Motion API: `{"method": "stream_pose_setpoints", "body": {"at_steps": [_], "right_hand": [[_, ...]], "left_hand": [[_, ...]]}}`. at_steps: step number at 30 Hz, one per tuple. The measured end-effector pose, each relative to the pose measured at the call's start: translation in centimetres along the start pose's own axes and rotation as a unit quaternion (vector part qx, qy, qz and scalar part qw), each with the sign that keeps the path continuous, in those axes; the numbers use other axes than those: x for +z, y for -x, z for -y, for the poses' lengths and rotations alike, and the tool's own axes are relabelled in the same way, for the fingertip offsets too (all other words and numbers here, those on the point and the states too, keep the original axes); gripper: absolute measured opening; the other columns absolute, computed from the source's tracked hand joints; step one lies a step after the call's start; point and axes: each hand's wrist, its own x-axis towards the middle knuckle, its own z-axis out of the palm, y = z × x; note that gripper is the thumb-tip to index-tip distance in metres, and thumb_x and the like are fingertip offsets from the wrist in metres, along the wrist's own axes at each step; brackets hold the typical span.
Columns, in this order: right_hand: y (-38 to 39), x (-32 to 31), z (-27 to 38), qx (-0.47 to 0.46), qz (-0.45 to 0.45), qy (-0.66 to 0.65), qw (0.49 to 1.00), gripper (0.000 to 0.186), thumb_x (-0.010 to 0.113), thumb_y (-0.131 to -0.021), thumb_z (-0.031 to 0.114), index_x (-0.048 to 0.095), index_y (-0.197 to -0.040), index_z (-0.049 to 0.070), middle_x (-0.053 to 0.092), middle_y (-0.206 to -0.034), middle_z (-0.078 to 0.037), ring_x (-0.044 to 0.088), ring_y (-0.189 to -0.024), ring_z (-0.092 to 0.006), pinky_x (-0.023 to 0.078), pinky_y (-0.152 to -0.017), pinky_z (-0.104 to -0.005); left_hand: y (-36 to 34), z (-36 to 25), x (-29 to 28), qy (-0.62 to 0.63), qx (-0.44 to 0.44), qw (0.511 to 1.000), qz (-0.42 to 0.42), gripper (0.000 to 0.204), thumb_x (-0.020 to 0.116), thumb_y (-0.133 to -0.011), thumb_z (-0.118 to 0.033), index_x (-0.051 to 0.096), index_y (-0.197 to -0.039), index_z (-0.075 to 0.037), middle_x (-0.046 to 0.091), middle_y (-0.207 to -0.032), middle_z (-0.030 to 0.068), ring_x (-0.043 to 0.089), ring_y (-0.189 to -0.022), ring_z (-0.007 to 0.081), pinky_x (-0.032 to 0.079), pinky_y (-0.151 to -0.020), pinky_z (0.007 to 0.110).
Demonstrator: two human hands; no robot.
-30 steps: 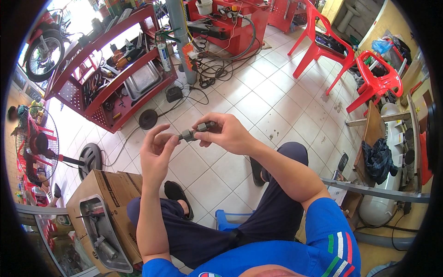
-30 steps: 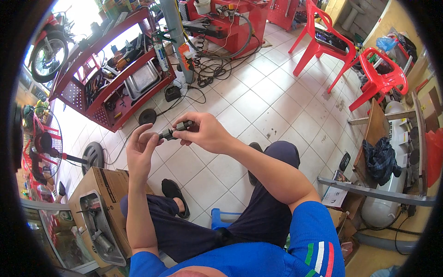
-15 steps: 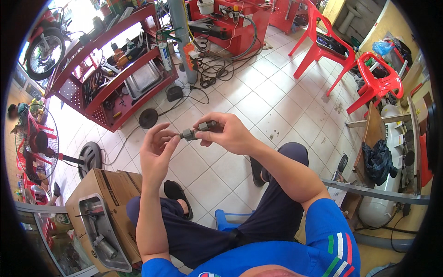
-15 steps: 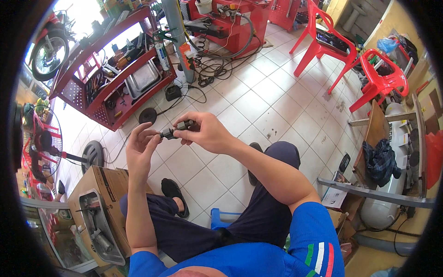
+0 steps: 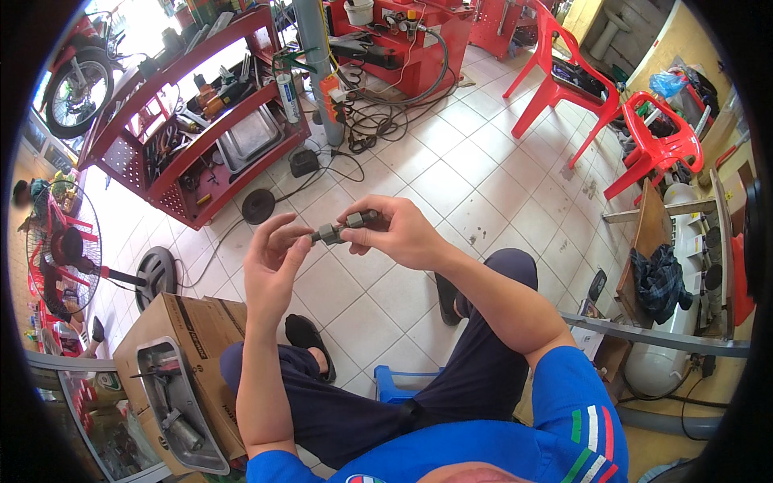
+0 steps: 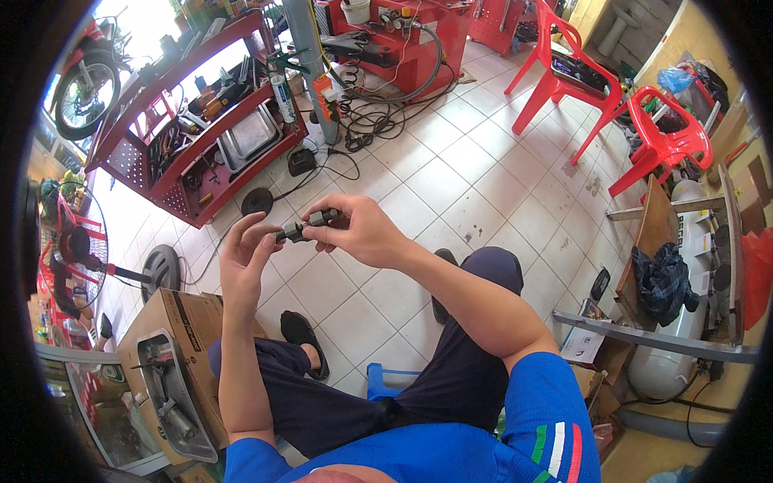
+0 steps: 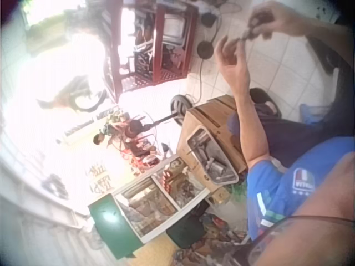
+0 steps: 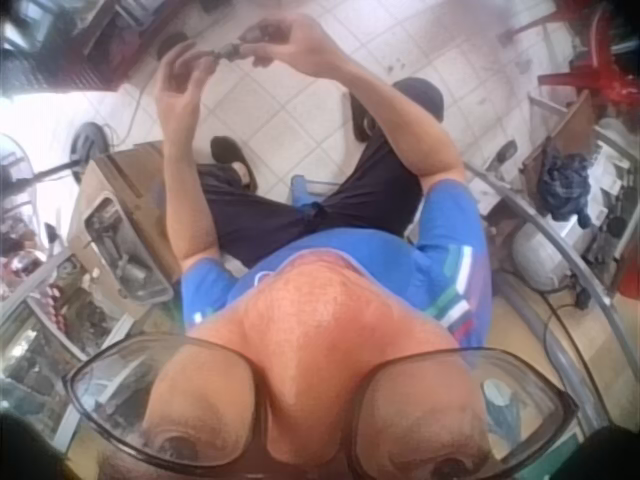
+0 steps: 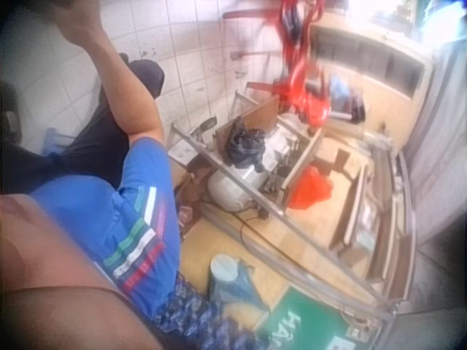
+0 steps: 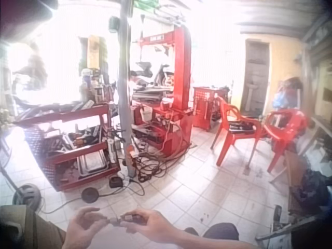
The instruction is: The person disassembles a starter motor using a screwdriver and then handles internal mechanical parts in a tray.
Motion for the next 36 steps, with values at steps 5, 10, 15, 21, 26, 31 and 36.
{"method": "stream_pose_setpoints", "body": {"at_steps": [5,10,15,21,26,31,36], "right_hand": [[0.0,0.1,-0.1,-0.001,0.003,-0.005,1.0,0.027,0.07,-0.091,0.011,0.062,-0.113,-0.002,0.069,-0.082,-0.008,0.067,-0.074,-0.0114,0.055,-0.068,-0.0247],[0.0,0.1,0.1,0.004,0.001,-0.001,1.0,0.026,0.07,-0.091,0.011,0.062,-0.112,-0.003,0.069,-0.083,-0.008,0.067,-0.074,-0.0115,0.055,-0.069,-0.0249],[0.1,0.1,0.2,0.004,-0.004,-0.004,1.0,0.027,0.07,-0.09,0.011,0.062,-0.112,-0.002,0.069,-0.082,-0.007,0.066,-0.074,-0.0114,0.055,-0.069,-0.0248],[0.0,0.0,-0.1,0.022,0.003,0.001,1.0,0.025,0.069,-0.091,0.006,0.062,-0.113,-0.004,0.07,-0.092,-0.009,0.068,-0.08,-0.0123,0.056,-0.073,-0.0255],[0.6,1.0,0.2,0.014,-0.034,-0.001,0.999,0.025,0.072,-0.089,0.01,0.064,-0.109,-0.002,0.069,-0.085,-0.007,0.066,-0.076,-0.0092,0.055,-0.069,-0.0236],[1.1,0.8,1.5,0.044,-0.03,0.016,0.998,0.025,0.069,-0.09,0.004,0.062,-0.113,-0.003,0.069,-0.097,-0.01,0.068,-0.084,-0.0124,0.056,-0.075,-0.0248],[1.8,1.0,2.5,0.055,-0.02,0.012,0.998,0.025,0.068,-0.09,0.003,0.062,-0.113,-0.003,0.069,-0.101,-0.011,0.069,-0.087,-0.0138,0.057,-0.078,-0.0254]], "left_hand": [[0.1,0.1,-0.2,-0.013,0.001,1.0,0.013,0.042,0.069,-0.091,-0.005,0.051,-0.128,0.002,0.067,-0.106,0.0117,0.064,-0.098,0.0165,0.05,-0.086,0.028],[0.0,0.1,0.0,-0.003,-0.004,1.0,-0.002,0.04,0.067,-0.092,-0.007,0.052,-0.127,0.002,0.067,-0.104,0.0118,0.065,-0.095,0.0174,0.052,-0.087,0.03],[-0.2,0.1,-0.1,-0.007,-0.031,0.999,-0.007,0.038,0.067,-0.093,-0.008,0.053,-0.127,0.002,0.066,-0.106,0.0118,0.065,-0.095,0.0172,0.052,-0.087,0.03],[0.1,0.2,-0.1,-0.001,-0.013,1.0,-0.014,0.034,0.066,-0.094,-0.009,0.056,-0.124,0.002,0.067,-0.105,0.0116,0.065,-0.096,0.0165,0.05,-0.088,0.029],[0.5,0.7,-0.5,-0.03,-0.087,0.996,0.005,0.022,0.066,-0.093,-0.009,0.064,-0.11,0.005,0.068,-0.104,0.0105,0.067,-0.093,0.0163,0.053,-0.087,0.03],[1.0,-0.8,0.9,-0.011,-0.031,0.999,-0.013,0.024,0.067,-0.091,-0.005,0.062,-0.114,0.003,0.067,-0.105,0.0092,0.065,-0.098,0.0164,0.051,-0.09,0.03],[1.6,0.2,-1.6,0.004,-0.048,0.996,0.074,0.034,0.07,-0.088,-0.002,0.059,-0.119,0.001,0.065,-0.112,0.0096,0.062,-0.104,0.0162,0.049,-0.091,0.032]]}}
